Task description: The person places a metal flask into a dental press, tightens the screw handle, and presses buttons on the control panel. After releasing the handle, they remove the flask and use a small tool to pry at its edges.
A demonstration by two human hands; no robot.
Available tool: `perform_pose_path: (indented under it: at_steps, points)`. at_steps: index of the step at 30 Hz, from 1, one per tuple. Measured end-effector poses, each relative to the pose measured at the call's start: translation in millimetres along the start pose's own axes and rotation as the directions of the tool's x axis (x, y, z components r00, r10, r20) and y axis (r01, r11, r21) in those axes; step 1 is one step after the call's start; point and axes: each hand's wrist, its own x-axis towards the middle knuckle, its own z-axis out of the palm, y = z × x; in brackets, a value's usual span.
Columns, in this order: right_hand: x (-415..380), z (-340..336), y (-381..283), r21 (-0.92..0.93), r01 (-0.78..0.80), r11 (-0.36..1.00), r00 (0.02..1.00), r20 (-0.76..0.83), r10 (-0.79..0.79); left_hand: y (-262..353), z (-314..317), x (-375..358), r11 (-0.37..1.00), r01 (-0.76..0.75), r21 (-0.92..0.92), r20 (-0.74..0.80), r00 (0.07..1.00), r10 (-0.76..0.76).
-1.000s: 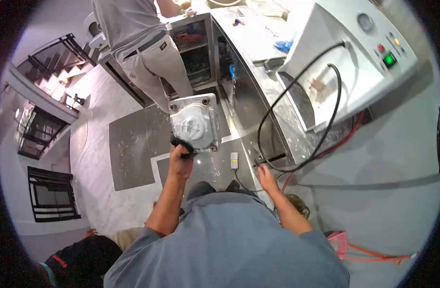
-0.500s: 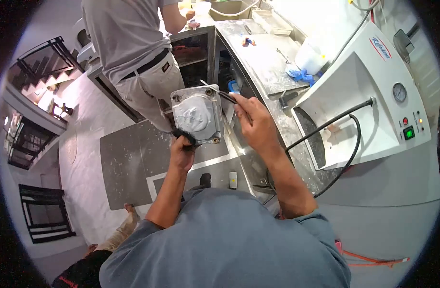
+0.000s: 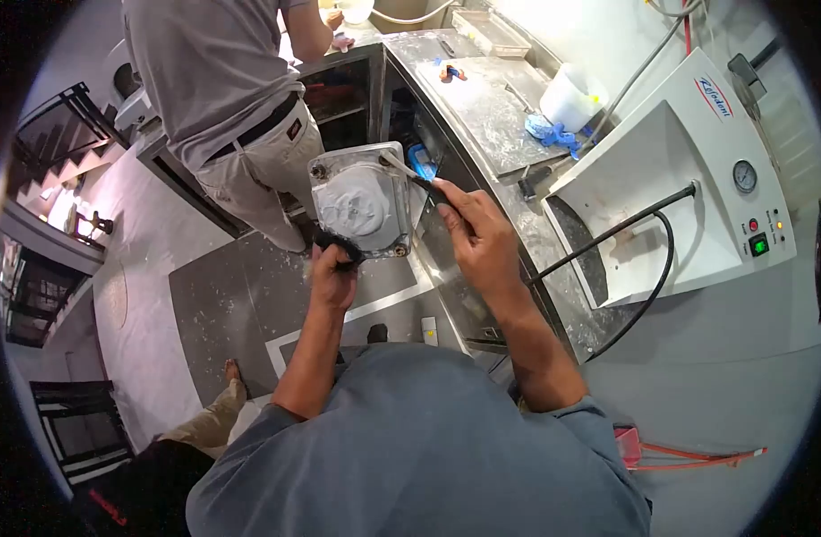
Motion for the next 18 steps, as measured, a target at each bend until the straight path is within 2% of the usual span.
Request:
perform_pose_path:
  at_steps: [2, 4, 8, 11, 13, 18]
  points:
    - [0.6, -0.2, -0.9, 0.000, -0.007, 1.000, 1.000, 0.000, 0.007, 0.7, 7.9, 1.6, 1.000, -0.015, -0.008, -0.015, 1.000, 0.015]
    - [-0.4, -2.8, -1.9, -0.019, -0.019, 1.000, 1.000, -0.019, 0.018, -1.4, 2.3, 4.4, 1.000, -0.003, -0.008, 0.074, 0.997, 0.004]
    - [1.6, -5.5, -4.4, -0.034, -0.020, 0.999, 0.999, -0.028, 0.019, -2.9, -5.1, 12.5, 0.999, 0.039, -0.024, 0.128, 0.991, -0.036]
    - [1.3, -9.5, -9.7, -0.055, -0.035, 0.998, 0.999, -0.007, 0.034, 0.5, 12.1, 8.8, 0.998, 0.036, -0.043, 0.095, 0.995, -0.032]
    - [10.1, -6.1, -9.5, -0.025, -0.043, 0.999, 0.999, 0.013, 0.044, 6.9, 28.1, 13.3, 1.000, 0.020, -0.024, 0.001, 1.000, -0.020]
    - [9.7, -8.3, -9.2, -0.055, -0.040, 0.998, 0.999, 0.025, 0.041, 4.1, 27.0, 12.5, 0.999, 0.020, -0.040, 0.007, 1.000, -0.020]
